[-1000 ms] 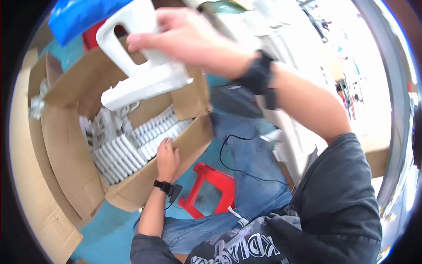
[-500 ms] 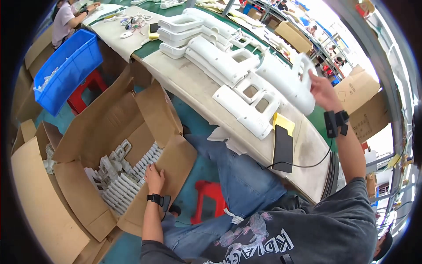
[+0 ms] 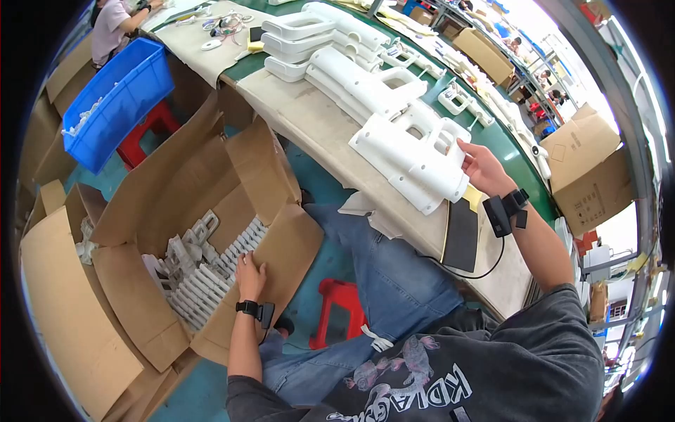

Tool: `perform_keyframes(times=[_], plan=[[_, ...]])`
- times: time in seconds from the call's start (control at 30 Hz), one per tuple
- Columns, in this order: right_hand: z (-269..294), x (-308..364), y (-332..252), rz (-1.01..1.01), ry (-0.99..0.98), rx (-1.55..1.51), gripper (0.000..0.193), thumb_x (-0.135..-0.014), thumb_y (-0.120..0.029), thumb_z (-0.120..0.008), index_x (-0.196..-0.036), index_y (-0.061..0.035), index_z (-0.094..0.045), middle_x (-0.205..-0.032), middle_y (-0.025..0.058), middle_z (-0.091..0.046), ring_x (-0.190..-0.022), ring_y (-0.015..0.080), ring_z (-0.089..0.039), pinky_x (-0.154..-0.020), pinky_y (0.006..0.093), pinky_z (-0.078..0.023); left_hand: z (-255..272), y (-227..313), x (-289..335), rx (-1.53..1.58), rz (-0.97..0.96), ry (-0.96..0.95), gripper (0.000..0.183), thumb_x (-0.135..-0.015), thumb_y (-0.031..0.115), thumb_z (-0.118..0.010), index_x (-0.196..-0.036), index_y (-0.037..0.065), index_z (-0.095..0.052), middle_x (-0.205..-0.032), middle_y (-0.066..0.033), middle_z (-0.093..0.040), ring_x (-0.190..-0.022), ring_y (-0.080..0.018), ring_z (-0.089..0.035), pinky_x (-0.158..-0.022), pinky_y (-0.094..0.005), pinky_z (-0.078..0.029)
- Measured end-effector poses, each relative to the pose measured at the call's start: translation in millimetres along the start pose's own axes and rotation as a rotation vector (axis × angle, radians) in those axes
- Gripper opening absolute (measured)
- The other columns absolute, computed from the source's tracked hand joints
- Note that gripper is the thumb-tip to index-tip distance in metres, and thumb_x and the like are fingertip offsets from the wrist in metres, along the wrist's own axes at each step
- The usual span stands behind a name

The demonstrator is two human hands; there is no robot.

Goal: The person assembles handheld devices by placing components into plastic housings, joining the housing halves together, and stacking the completed units. They then retrieve more plastic housing components from a box to continue the assembly process.

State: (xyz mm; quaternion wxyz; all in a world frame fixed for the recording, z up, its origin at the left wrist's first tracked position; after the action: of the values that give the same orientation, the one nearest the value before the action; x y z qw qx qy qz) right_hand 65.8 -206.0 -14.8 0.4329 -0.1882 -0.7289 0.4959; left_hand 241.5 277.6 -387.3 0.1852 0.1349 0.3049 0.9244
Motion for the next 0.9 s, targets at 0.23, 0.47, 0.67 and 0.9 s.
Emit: perform_keyframes(times=[0.23,0.47,0.67,0.9], plan=[[-2.5,-6.4,4.4,0.159,-0.031,0.280,0.048,-0.096,-0.018,-0.067,-0.135,0.0048,-0.049,-0.129,0.0155,-0.055,-0.113,0.0249,-0.061,-0.098,0.0360,-0.051,0.6,1.0,-0.3,-0.013,-0.004,-0.008,0.059,-0.088,0.025,-0.070,-0.140,0.007,-0.047,-0.144,-0.0241,-0.042,-0.129,-0.0432,-0.046,-0.105,-0.0552,-0.036],[-34.2,36.2,-12.0,0.902,-0.224,1.374,0.051,-0.095,-0.019,-0.064,-0.141,-0.0025,-0.049,-0.131,0.0172,-0.058,-0.129,0.0288,-0.049,-0.108,0.0373,-0.040,1.6,3.0,0.1,-0.019,0.030,-0.042,0.062,-0.088,0.025,-0.070,-0.142,0.006,-0.045,-0.147,-0.0243,-0.040,-0.131,-0.0440,-0.044,-0.107,-0.0554,-0.035],[-63.3,82.2,8.2,0.814,-0.331,1.675,0.061,-0.091,-0.030,-0.068,-0.144,-0.0062,-0.048,-0.137,0.0188,-0.054,-0.131,0.0344,-0.047,-0.112,0.0426,-0.035,3.5,4.0,-0.4,-0.008,0.034,-0.050,0.062,-0.088,0.025,-0.070,-0.141,0.005,-0.045,-0.146,-0.0247,-0.040,-0.132,-0.0434,-0.043,-0.107,-0.0547,-0.036],[-92.4,98.8,11.9,0.770,-0.256,1.705,0.073,-0.088,-0.041,-0.072,-0.146,-0.0068,-0.045,-0.137,0.0211,-0.054,-0.130,0.0372,-0.046,-0.112,0.0443,-0.035,2.7,0.9,2.7,0.030,0.021,-0.033,0.062,-0.088,0.025,-0.070,-0.141,0.005,-0.046,-0.144,-0.0251,-0.042,-0.131,-0.0430,-0.044,-0.107,-0.0537,-0.036]])
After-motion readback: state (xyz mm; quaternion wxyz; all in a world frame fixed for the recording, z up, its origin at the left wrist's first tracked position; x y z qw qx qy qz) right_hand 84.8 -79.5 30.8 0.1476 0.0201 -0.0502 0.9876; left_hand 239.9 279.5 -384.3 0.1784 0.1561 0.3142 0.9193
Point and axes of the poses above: each hand's wrist, its own x-axis away from the middle knuckle, its own z-axis out of the back of the hand, y = z × x, the point moved 4 cm from there along -x, towards the middle knuckle
